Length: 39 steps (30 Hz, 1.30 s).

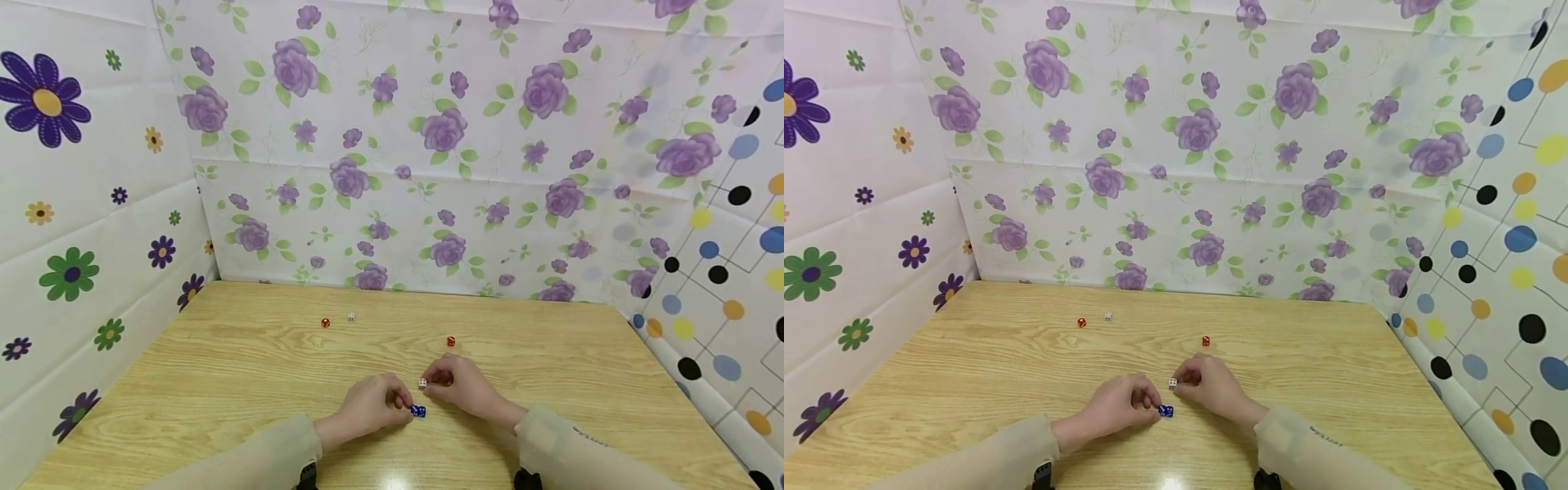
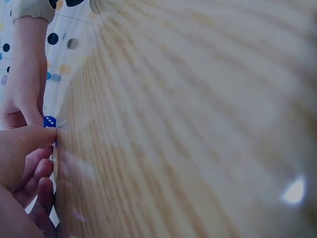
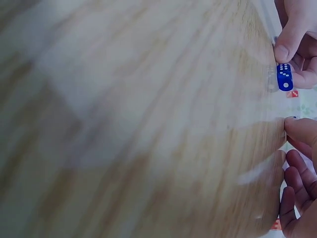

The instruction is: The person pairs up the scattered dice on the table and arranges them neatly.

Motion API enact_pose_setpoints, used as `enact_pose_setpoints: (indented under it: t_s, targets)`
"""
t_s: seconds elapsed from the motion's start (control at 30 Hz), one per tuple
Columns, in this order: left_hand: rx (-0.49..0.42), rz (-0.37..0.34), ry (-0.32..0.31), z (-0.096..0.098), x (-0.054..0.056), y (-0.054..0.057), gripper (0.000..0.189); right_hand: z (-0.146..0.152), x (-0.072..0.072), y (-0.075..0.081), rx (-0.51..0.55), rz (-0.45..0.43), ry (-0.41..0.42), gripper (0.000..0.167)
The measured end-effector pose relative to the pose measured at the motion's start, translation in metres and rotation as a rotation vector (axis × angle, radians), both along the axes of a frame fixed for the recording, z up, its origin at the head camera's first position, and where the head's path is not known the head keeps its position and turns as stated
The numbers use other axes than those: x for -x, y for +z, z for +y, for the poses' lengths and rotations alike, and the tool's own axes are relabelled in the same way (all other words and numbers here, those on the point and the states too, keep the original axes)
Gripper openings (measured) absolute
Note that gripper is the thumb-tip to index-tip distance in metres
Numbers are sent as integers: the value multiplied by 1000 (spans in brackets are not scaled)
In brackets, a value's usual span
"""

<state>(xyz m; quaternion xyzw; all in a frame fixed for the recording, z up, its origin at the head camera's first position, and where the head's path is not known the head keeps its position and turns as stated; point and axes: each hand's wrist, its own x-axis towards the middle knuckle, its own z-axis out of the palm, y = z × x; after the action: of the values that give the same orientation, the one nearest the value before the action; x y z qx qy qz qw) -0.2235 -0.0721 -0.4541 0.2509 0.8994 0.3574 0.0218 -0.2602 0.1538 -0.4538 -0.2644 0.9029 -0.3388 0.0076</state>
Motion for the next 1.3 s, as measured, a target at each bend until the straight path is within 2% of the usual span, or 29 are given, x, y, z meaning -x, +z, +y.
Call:
enact_pose_setpoints:
  t_s: [0.57, 0.8, 1.07, 1.17, 1.3]
  targets:
    - [-12, -22, -26, -2, 2, 1, 11, 1, -1, -2, 7, 11, 1, 11]
    - [-38, -71, -69, -7, 5, 2, 10, 3, -3, -2, 29, 20, 24, 11]
    - [-58, -97, -87, -8, 4, 6, 10, 5, -4, -2, 27, 18, 42, 10]
    - [-74, -132, -124, -11, 7, 7, 9, 4, -4, -2, 28, 21, 40, 11]
    - [-94, -233, -215, -19, 13, 10, 10, 3, -5, -2, 34, 11, 41, 11]
